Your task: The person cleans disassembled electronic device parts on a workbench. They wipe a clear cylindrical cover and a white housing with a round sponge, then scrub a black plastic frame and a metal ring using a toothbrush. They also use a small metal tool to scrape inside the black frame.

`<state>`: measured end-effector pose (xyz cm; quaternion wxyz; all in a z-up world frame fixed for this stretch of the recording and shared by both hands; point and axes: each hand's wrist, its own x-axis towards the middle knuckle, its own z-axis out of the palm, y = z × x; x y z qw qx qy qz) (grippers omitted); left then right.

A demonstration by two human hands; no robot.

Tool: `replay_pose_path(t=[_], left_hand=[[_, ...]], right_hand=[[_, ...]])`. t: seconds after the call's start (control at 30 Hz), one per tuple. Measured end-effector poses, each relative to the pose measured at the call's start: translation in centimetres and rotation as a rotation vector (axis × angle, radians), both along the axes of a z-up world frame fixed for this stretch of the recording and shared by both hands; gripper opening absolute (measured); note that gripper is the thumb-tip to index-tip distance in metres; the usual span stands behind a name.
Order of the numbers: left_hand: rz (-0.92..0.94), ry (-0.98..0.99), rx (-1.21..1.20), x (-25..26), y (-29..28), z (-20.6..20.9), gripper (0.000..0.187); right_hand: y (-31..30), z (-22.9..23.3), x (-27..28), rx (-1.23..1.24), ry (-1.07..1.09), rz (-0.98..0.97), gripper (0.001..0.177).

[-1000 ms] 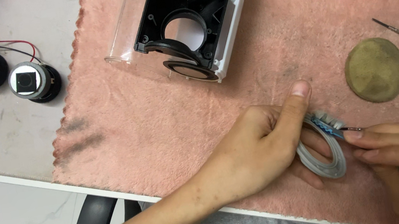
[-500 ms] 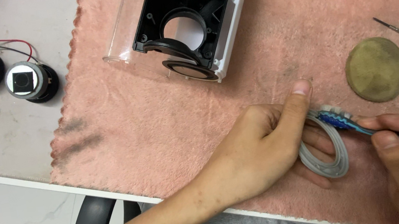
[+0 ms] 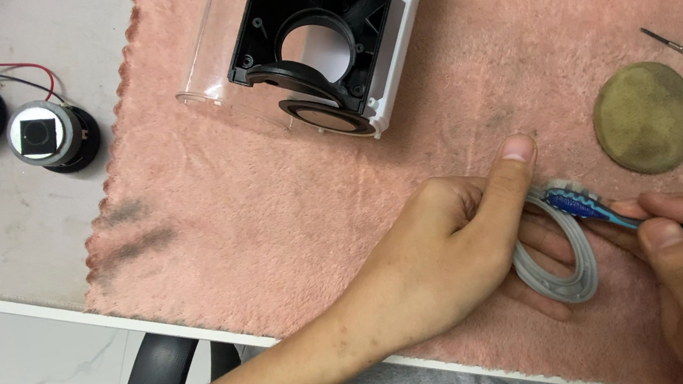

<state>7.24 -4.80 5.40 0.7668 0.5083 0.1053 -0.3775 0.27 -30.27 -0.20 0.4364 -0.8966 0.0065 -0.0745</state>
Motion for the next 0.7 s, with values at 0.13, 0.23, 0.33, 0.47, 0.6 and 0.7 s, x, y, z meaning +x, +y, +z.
replay_pose_path(t=[0.13,0.23,0.33,0.47,0.6,0.7], left_hand=[[-0.016,-0.093,0.04,-0.1,0.2,-0.1,0.082],[-0.015,-0.076,0.046,0.0,-0.2,-0.4,0.084],[-0.022,-0.146,0.111,-0.1,-0.1,-0.6,0.084],[-0.012,-0.128,0.073,-0.2,-0.2,-0.6,0.083],[-0.005,-0.112,0.047,-0.2,-0.4,-1.0,0.084],[-0.004,-0.127,0.082,-0.2,-0.5,-1.1,0.083]], right_hand=[[0.3,0.5,0.1,-0.002,0.035,-0.016,0.011],[-1.2,-0.2,0.6,-0.061,-0.01,0.089,0.009],[-0.7,0.8,0.7,-0.083,-0.015,0.117,0.006],[-0.5,0.0,0.4,-0.024,-0.026,0.089,0.008],[-1.3,-1.1,0.3,0.046,-0.036,0.055,0.008],[-0.3,-0.1,0.4,0.048,-0.005,0.025,0.008]])
